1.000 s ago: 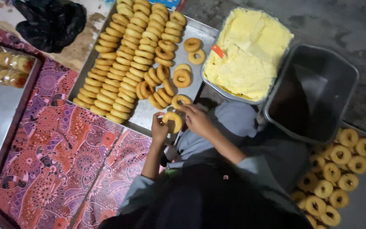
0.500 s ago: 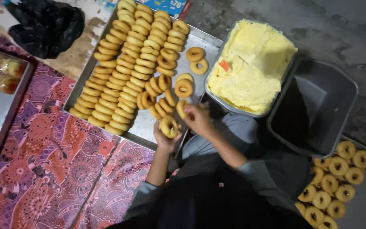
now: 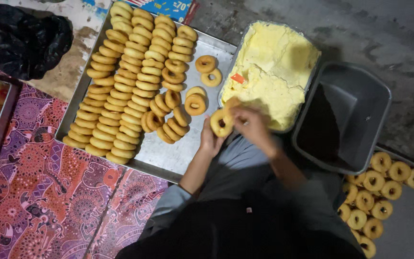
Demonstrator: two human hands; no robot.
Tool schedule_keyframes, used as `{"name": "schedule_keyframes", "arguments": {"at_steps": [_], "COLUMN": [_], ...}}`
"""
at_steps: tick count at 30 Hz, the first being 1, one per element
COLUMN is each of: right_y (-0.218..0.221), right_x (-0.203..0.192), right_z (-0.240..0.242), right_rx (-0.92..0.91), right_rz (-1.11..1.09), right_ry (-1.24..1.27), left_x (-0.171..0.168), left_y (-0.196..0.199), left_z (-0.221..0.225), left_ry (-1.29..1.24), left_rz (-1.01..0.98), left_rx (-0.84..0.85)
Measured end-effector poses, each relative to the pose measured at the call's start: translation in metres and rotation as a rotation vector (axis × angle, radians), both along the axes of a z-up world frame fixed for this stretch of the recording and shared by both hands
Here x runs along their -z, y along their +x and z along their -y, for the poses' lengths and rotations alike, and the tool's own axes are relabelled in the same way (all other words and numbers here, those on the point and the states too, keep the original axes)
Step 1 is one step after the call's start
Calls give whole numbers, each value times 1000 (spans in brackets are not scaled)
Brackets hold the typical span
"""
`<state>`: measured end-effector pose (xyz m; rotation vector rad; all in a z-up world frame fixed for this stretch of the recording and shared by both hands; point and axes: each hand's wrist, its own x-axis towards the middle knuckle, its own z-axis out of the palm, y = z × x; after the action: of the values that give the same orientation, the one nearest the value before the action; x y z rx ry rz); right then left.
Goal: The person fills ring-shaped doughnuts with a yellow cream and then rolls them in a dark topping. They repeatedly pick doughnuts from a tray, split them open, apply cream, close them, coat them in the topping, and place them on a second tray.
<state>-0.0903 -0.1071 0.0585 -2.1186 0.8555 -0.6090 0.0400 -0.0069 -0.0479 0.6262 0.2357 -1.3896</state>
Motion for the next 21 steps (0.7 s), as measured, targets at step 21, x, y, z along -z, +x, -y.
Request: {"name": "schedule_keyframes", "arguments": {"at_steps": [21], "right_y": [-14], "right_x": [-34], "right_z": [-21], "right_rx": [-30], "right_rz": [78], "right_ry": [-350], "left_x": [-20], "left_y": [-26], "left_z": [-4], "left_ry": [-137], "left_rz": [67], "left_rx": [-56]}}
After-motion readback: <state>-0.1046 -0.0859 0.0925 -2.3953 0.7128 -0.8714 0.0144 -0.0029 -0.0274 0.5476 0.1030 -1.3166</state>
